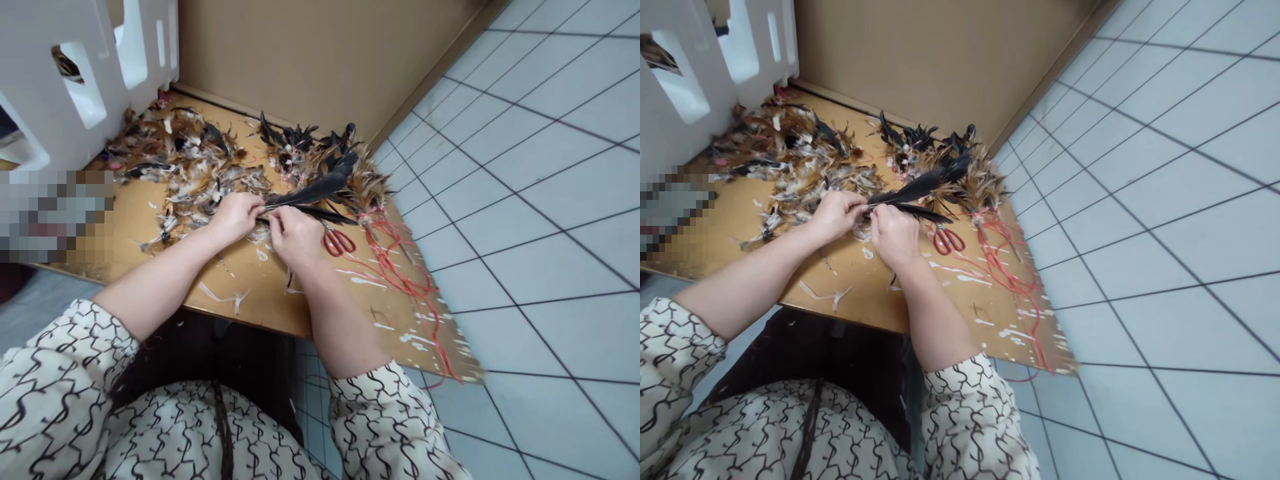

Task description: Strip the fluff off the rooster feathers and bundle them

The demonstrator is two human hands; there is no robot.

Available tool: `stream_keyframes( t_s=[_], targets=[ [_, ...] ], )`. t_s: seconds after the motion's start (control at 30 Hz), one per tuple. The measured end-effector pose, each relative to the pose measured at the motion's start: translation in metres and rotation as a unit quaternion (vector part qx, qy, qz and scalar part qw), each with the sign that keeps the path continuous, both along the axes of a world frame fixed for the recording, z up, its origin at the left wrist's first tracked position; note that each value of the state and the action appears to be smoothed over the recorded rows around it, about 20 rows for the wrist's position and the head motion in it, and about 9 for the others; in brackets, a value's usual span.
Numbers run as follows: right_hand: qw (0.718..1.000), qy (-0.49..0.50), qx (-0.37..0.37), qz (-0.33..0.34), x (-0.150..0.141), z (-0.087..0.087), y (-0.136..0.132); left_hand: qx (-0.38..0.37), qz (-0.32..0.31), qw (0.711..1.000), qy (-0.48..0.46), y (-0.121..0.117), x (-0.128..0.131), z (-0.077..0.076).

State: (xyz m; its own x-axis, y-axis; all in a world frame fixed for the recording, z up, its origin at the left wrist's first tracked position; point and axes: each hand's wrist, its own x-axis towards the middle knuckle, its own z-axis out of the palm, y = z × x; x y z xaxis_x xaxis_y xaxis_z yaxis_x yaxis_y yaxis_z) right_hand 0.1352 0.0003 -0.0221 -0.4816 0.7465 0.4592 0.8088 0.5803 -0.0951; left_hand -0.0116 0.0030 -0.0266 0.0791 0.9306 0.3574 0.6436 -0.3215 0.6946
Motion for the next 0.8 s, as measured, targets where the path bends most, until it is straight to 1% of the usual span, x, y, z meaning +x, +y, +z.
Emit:
stream_keyframes(
  t_s=[0.1, 0.17, 0.2, 0.27, 0.33, 0.4, 0.43, 0.47, 0.53, 0.57, 0.6, 0.67, 0.7, 0.73, 0.8],
  targets=[
    [0.997, -0.051, 0.055, 0.037, 0.001, 0.004, -0.004, 0.019, -0.006, 0.998, 0.056, 0.002, 0.000, -0.003],
    [0.994, -0.068, 0.070, 0.053, 0.003, 0.008, -0.003, 0.019, -0.020, 0.995, 0.101, 0.002, 0.001, -0.005],
    [0.993, -0.071, 0.067, 0.060, 0.005, 0.010, -0.002, 0.018, -0.031, 0.992, 0.123, 0.002, 0.001, -0.006],
    [0.994, -0.065, 0.037, 0.075, 0.009, 0.014, 0.003, 0.015, -0.063, 0.986, 0.153, 0.002, 0.000, -0.006],
    [0.994, -0.038, -0.024, 0.095, 0.015, 0.019, 0.009, 0.010, -0.106, 0.983, 0.148, 0.001, -0.002, -0.006],
    [0.986, 0.013, -0.118, 0.113, 0.022, 0.024, 0.013, -0.013, -0.154, 0.983, 0.101, -0.001, -0.004, -0.004],
    [0.976, 0.043, -0.177, 0.122, 0.025, 0.026, 0.015, -0.036, -0.178, 0.981, 0.066, -0.002, -0.005, -0.003],
    [0.959, 0.077, -0.239, 0.131, 0.028, 0.027, 0.017, -0.065, -0.204, 0.977, 0.025, -0.004, -0.006, 0.000],
    [0.911, 0.152, -0.351, 0.151, 0.032, 0.026, 0.020, -0.136, -0.253, 0.956, -0.061, -0.008, -0.008, 0.006],
    [0.884, 0.192, -0.394, 0.161, 0.033, 0.024, 0.021, -0.171, -0.273, 0.941, -0.102, -0.010, -0.008, 0.010],
    [0.859, 0.235, -0.422, 0.169, 0.033, 0.021, 0.022, -0.199, -0.285, 0.927, -0.142, -0.012, -0.008, 0.013],
    [0.820, 0.316, -0.443, 0.177, 0.028, 0.013, 0.023, -0.228, -0.277, 0.906, -0.226, -0.015, -0.008, 0.017],
    [0.812, 0.357, -0.430, 0.170, 0.025, 0.009, 0.023, -0.230, -0.259, 0.899, -0.268, -0.016, -0.007, 0.019],
    [0.810, 0.377, -0.423, 0.153, 0.021, 0.005, 0.022, -0.227, -0.234, 0.894, -0.307, -0.016, -0.005, 0.019],
    [0.823, 0.393, -0.390, 0.125, 0.012, -0.001, 0.019, -0.213, -0.173, 0.890, -0.365, -0.014, -0.002, 0.018]
  ],
)
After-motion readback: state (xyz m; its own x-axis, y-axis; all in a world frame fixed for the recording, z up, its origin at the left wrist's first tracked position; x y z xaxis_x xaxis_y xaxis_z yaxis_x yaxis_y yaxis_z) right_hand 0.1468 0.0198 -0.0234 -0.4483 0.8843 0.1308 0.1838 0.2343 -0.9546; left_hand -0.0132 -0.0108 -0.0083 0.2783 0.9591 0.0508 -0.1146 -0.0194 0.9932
